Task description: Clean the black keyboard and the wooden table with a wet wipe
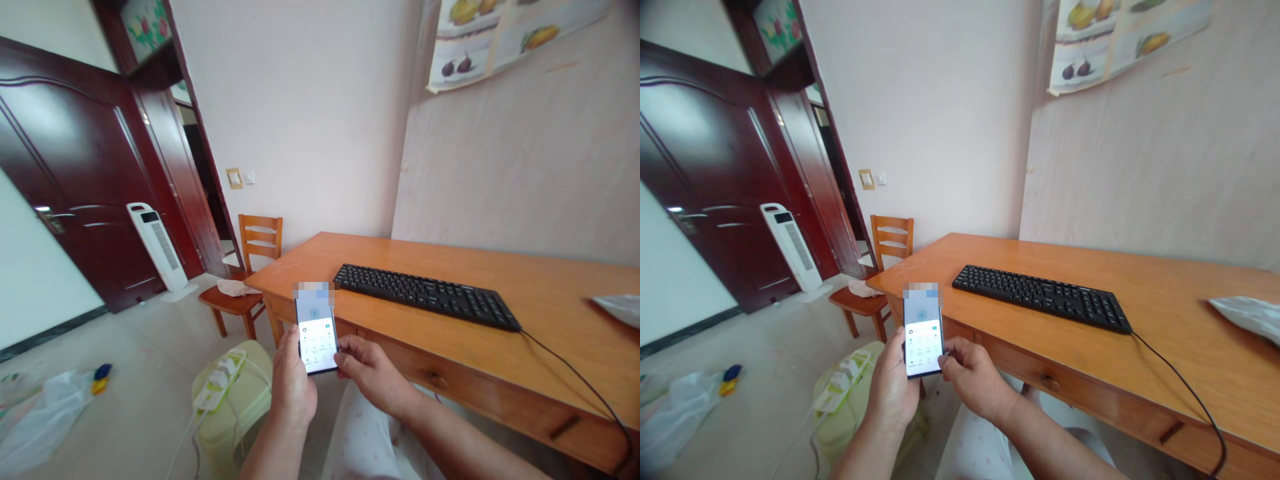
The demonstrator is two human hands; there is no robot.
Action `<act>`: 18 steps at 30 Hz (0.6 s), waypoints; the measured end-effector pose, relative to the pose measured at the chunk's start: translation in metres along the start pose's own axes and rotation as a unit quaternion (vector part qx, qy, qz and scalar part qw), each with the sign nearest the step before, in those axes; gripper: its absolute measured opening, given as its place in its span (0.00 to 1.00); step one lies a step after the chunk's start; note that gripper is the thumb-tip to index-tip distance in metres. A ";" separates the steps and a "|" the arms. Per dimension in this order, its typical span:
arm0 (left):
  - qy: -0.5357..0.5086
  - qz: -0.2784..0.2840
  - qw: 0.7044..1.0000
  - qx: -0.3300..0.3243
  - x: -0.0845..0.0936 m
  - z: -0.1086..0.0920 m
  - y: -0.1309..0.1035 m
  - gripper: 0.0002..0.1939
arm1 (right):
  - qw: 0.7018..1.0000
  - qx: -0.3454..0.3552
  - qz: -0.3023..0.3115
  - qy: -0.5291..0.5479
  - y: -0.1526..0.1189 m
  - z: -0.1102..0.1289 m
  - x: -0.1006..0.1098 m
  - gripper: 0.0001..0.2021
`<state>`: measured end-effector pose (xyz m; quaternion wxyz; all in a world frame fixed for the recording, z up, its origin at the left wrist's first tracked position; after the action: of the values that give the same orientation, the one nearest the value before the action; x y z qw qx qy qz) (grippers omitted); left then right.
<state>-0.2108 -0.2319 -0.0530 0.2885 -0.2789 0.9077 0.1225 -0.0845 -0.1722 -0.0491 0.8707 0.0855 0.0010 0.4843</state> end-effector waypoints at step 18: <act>0.024 0.017 0.999 -0.017 -0.016 0.011 -0.014 0.22 | 0.988 0.016 -0.128 -0.090 0.011 0.010 0.001 0.19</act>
<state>-0.1870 -0.2327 -0.0534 0.2595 -0.2708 0.9170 0.1362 -0.0927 -0.1672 -0.0376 0.9206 0.1417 -0.0589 0.3592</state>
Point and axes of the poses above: each hand's wrist, its own y-axis towards the middle knuckle, its own x-axis out of the back of the hand, z = x × y, the point moved 5 cm from there along y, towards the middle knuckle, and after that the axes turned 12 degrees about z, right-handed, at the moved point
